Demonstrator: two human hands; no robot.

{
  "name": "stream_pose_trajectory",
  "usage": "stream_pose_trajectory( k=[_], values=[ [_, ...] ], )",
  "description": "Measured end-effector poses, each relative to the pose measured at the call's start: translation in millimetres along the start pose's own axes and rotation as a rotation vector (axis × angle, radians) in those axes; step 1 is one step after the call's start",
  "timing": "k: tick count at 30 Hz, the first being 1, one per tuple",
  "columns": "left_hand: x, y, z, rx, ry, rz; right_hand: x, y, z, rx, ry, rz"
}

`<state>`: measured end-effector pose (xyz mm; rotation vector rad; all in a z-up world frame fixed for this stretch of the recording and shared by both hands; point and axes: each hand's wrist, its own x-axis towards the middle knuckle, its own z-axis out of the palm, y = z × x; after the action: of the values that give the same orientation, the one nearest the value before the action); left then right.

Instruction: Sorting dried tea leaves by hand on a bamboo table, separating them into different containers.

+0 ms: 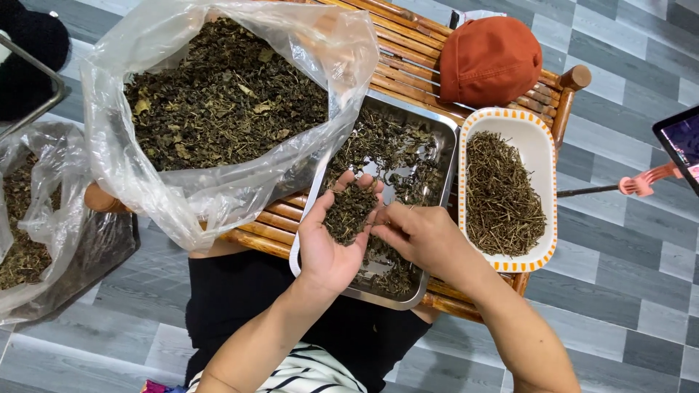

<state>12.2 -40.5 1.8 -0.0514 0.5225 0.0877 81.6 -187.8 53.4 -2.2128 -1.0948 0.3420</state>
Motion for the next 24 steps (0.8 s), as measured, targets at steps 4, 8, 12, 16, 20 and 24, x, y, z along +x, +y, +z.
stream_pose_trajectory(
  k=[4, 8, 12, 16, 20, 24],
  values=[
    [-2, -1, -3, 0.025, 0.027, -0.016, 1, -4, -10, -0.070, -0.042, -0.021],
    [1, -4, -8, 0.087, 0.027, -0.010, -3, 16, -23, -0.014, -0.168, 0.022],
    [0, -12, -12, 0.118, 0.011, 0.006, -7, 27, -57, -0.027, -0.237, 0.179],
    [-6, -21, -9, 0.161, 0.010, -0.034, -13, 34, -73, -0.008, -0.203, 0.258],
    [-9, -25, -12, 0.219, 0.000, -0.006, -21, 47, -89, -0.079, -0.163, 0.394],
    [-9, -28, -16, 0.239, -0.060, 0.027, -55, 94, -107, -0.247, 0.092, 0.614]
  ],
)
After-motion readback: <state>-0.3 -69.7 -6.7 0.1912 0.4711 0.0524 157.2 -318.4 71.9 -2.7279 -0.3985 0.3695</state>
